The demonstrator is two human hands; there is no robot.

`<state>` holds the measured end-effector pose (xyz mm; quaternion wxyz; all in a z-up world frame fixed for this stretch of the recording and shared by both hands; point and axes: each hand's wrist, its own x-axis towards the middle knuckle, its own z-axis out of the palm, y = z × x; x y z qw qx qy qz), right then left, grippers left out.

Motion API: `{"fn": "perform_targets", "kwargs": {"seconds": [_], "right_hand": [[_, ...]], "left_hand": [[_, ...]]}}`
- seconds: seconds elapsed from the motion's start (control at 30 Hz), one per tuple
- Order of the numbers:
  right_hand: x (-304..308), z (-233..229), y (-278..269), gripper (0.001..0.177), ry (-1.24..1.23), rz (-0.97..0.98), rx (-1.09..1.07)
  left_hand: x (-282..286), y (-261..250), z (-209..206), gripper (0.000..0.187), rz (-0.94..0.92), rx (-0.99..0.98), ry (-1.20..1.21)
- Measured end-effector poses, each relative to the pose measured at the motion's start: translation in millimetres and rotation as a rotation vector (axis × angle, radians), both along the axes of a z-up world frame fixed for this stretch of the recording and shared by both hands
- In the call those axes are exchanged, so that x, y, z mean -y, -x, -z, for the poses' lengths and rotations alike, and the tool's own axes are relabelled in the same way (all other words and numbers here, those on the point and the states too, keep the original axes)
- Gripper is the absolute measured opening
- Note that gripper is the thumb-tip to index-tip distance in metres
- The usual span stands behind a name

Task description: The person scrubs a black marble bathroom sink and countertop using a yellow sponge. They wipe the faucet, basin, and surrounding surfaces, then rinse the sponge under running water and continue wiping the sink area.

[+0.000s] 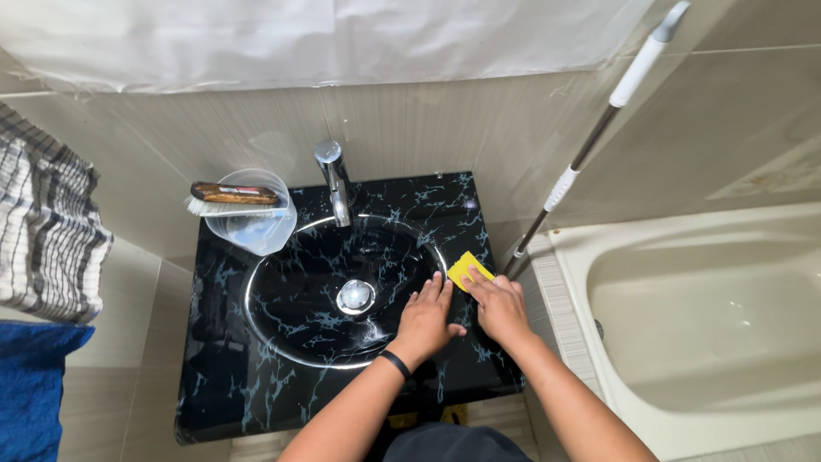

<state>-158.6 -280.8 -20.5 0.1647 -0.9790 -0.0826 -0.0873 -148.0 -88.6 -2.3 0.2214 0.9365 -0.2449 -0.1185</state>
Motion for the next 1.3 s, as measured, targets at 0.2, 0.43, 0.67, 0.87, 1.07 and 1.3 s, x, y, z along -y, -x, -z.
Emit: {"fn": "perform_targets", "kwargs": {"seconds": [0.2, 0.43, 0.67, 0.87, 1.07, 1.3], "right_hand": [[-12, 7, -45, 0.054, 0.121, 0.143, 0.018], [-67, -1, -20, 0.048, 0.177, 0.055, 0.021], [-62, -2, 58, 0.06, 0.045, 0.099, 0.071], [-42, 2, 65, 0.058, 0.105, 0.279, 0.096], [-71, 11, 114, 0.06, 0.092, 0.206, 0.02], [-45, 13, 116, 0.058, 0.111, 0.418, 0.022]], "left_hand": [[-22, 16, -2, 0.106, 0.027, -0.001, -0.029], [-56, 36, 4, 0.105, -0.014, -0.124, -0.019], [-75, 50, 9, 0.101, 0.043, -0.052, -0.033], [-60, 56, -15, 0.103, 0.134, -0.076, -0.123], [-62, 65, -24, 0.11, 0.152, -0.064, -0.16], [-75, 74, -18, 0.107, 0.192, -0.001, -0.184]]}}
